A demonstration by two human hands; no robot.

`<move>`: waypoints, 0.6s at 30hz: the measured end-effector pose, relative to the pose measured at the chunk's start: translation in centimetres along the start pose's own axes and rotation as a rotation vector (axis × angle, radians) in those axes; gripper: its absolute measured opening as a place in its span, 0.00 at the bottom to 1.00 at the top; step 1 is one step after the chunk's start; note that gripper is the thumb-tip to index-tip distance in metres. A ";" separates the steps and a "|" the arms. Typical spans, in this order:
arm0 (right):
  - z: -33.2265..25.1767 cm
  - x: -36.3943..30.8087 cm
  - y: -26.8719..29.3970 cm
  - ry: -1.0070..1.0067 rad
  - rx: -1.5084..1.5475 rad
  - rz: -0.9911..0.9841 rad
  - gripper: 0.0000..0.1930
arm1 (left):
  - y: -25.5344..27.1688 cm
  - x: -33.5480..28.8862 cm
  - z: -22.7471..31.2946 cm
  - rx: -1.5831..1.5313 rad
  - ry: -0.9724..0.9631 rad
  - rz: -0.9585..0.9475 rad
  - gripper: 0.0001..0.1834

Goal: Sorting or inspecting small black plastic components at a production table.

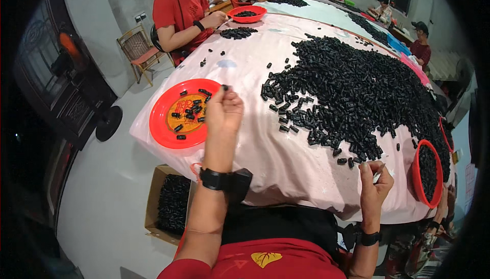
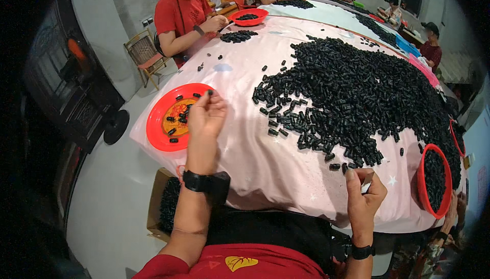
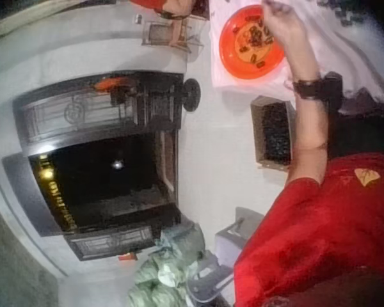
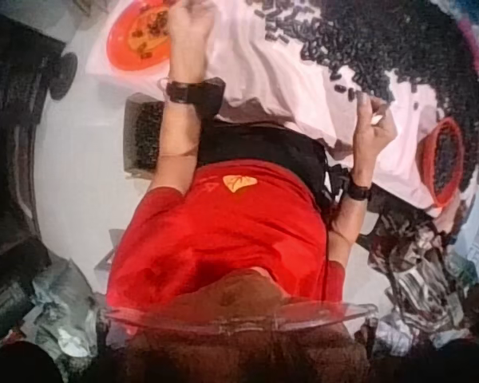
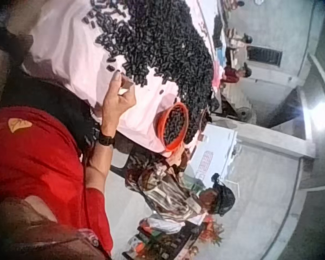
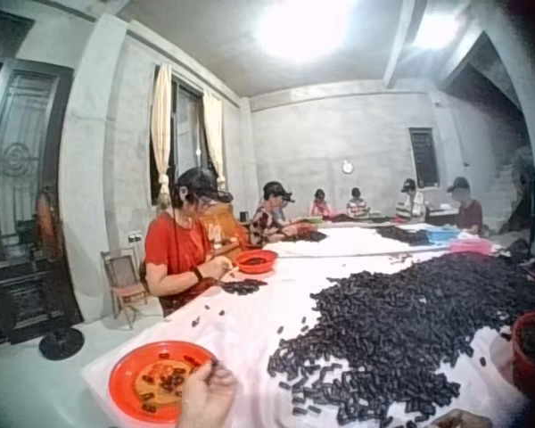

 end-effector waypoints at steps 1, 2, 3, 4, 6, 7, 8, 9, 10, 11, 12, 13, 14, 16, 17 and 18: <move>0.1 -0.1 -0.1 -0.018 0.001 -0.002 0.07 | 0.8 0.8 1.3 -0.064 -0.022 0.034 0.09; 0.3 -0.1 0.0 -0.037 0.000 -0.005 0.07 | 1.4 1.2 2.5 -0.127 -0.044 0.069 0.11; 0.4 0.0 0.0 -0.037 -0.003 -0.005 0.07 | 1.7 1.4 3.3 -0.221 0.022 0.068 0.14; 0.3 0.1 0.0 -0.031 -0.003 0.010 0.07 | 1.6 1.3 3.5 -0.315 0.098 0.072 0.17; 0.9 0.5 0.4 -0.094 0.028 0.034 0.07 | 1.1 0.8 3.8 -0.328 0.076 0.093 0.21; 1.0 0.7 0.8 -0.100 0.010 0.053 0.07 | 0.9 0.5 3.3 -0.295 0.063 0.121 0.18; 0.9 1.0 1.0 -0.099 0.010 0.059 0.08 | 0.7 0.3 2.3 -0.289 0.080 0.121 0.18; 1.0 1.1 1.1 -0.099 0.011 0.065 0.08 | 0.0 0.0 1.5 -0.103 0.015 0.034 0.15; 1.1 1.2 1.3 -0.105 0.003 0.079 0.08 | -0.9 -0.4 0.5 0.083 -0.051 -0.058 0.13; 1.1 1.4 1.1 -0.099 0.024 0.074 0.08 | -1.7 -1.5 -2.3 0.146 0.026 -0.081 0.09; 1.3 1.4 1.3 -0.096 0.043 0.074 0.08 | -3.2 -3.2 -5.9 0.269 0.151 -0.167 0.08; 1.4 1.4 1.4 -0.111 0.046 0.065 0.09 | -3.2 -4.3 -8.2 0.527 0.157 -0.227 0.13; 1.5 1.4 1.5 -0.113 0.041 0.072 0.09 | -3.6 -5.6 -10.7 0.760 0.184 -0.326 0.13; 1.4 1.5 1.7 -0.078 0.055 0.065 0.09 | -4.0 -8.1 -15.2 1.146 0.214 -0.488 0.11; 1.5 1.5 1.8 -0.075 0.052 0.070 0.09 | -4.0 -8.8 -17.0 1.279 0.190 -0.591 0.10; 1.4 1.5 1.8 -0.077 0.051 0.071 0.09 | -4.5 -9.5 -18.1 1.287 0.111 -0.738 0.11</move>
Point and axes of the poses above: each hand's wrist, its own x-axis towards the middle knuckle, its own y-axis out of the back of the hand, z = x × y, the point moved 8 cm from there along x, towards the middle knuckle, and after that the axes turned 9 degrees about z, right-handed, at the moved point
